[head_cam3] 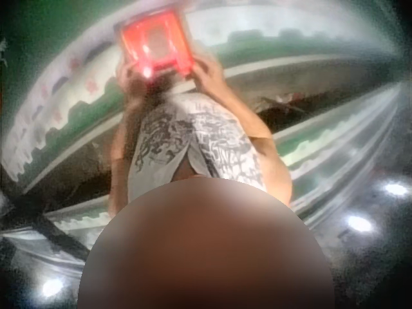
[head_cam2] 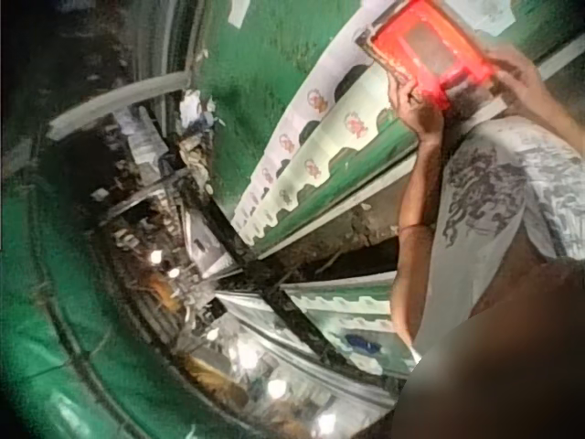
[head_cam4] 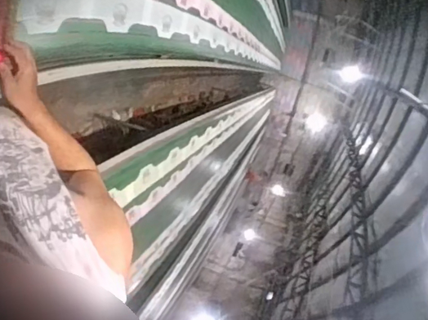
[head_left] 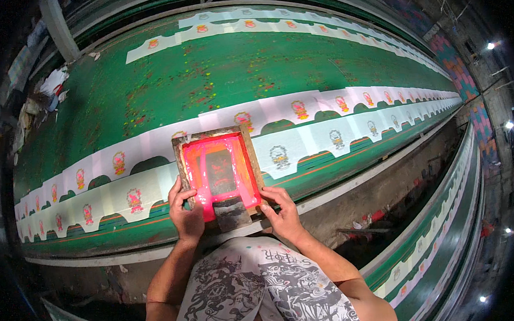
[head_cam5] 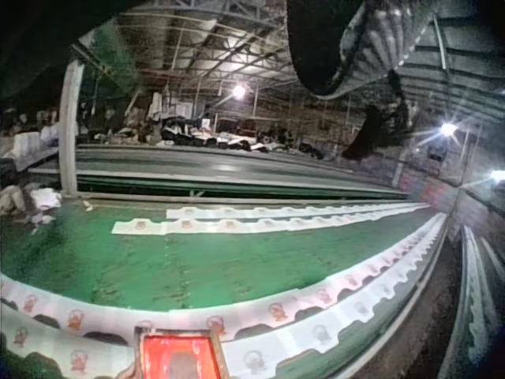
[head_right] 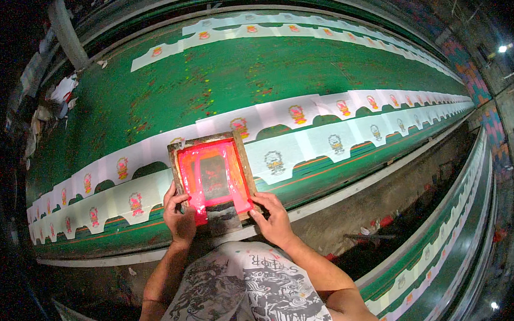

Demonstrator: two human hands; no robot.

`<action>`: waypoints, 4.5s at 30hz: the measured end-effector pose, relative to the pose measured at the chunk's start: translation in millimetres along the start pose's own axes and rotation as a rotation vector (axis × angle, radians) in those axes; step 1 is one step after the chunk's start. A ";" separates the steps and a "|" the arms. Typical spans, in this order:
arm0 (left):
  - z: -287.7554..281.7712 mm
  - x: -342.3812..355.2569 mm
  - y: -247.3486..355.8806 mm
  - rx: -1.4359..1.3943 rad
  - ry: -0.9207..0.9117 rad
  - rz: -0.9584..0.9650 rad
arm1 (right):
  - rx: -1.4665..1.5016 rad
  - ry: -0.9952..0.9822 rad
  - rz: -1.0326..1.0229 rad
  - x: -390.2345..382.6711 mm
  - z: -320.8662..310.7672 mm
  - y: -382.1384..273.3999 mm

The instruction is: The person pours pink ink into a screen-printing frame and uses a squeegee to spread the ink across the screen. They then repeatedly press the frame onto a long strip of paper on a conveyor belt, transferring a pink design onto each section.

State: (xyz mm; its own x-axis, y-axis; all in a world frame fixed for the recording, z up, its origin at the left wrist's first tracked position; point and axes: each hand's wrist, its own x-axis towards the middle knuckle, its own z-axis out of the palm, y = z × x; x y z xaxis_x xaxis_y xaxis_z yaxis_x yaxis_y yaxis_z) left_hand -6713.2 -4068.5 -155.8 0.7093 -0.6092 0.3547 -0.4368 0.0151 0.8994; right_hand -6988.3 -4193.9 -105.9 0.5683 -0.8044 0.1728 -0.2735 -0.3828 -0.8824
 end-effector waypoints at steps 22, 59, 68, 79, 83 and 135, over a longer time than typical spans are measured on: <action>192.8 -34.6 40.1 -0.200 0.024 -0.284 | -0.122 -0.069 -0.333 13.8 -186.8 106.3; 194.9 -41.8 33.6 -0.009 -0.020 -0.108 | -0.457 -0.387 -0.555 213.7 -123.4 73.8; 196.1 -42.8 32.2 0.006 -0.002 -0.089 | -0.219 -0.311 -0.248 96.0 -115.9 67.6; 192.1 -41.3 28.4 0.031 -0.060 -0.074 | -0.369 -0.706 -0.453 135.2 -157.4 45.2; 192.9 -39.9 35.7 -0.021 -0.051 -0.118 | -0.378 -0.591 -0.489 194.4 -141.2 49.7; 444.8 -69.3 126.5 -0.100 0.031 -0.228 | -0.095 0.023 -0.217 46.0 -407.6 237.8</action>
State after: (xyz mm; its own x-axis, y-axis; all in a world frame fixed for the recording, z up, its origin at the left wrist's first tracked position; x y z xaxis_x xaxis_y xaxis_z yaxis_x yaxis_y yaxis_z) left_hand -7063.7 -4377.0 -180.2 0.8006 -0.5811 0.1465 -0.2082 -0.0405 0.9772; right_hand -7343.5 -4507.1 -129.5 0.6043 -0.7085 0.3646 -0.2193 -0.5878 -0.7787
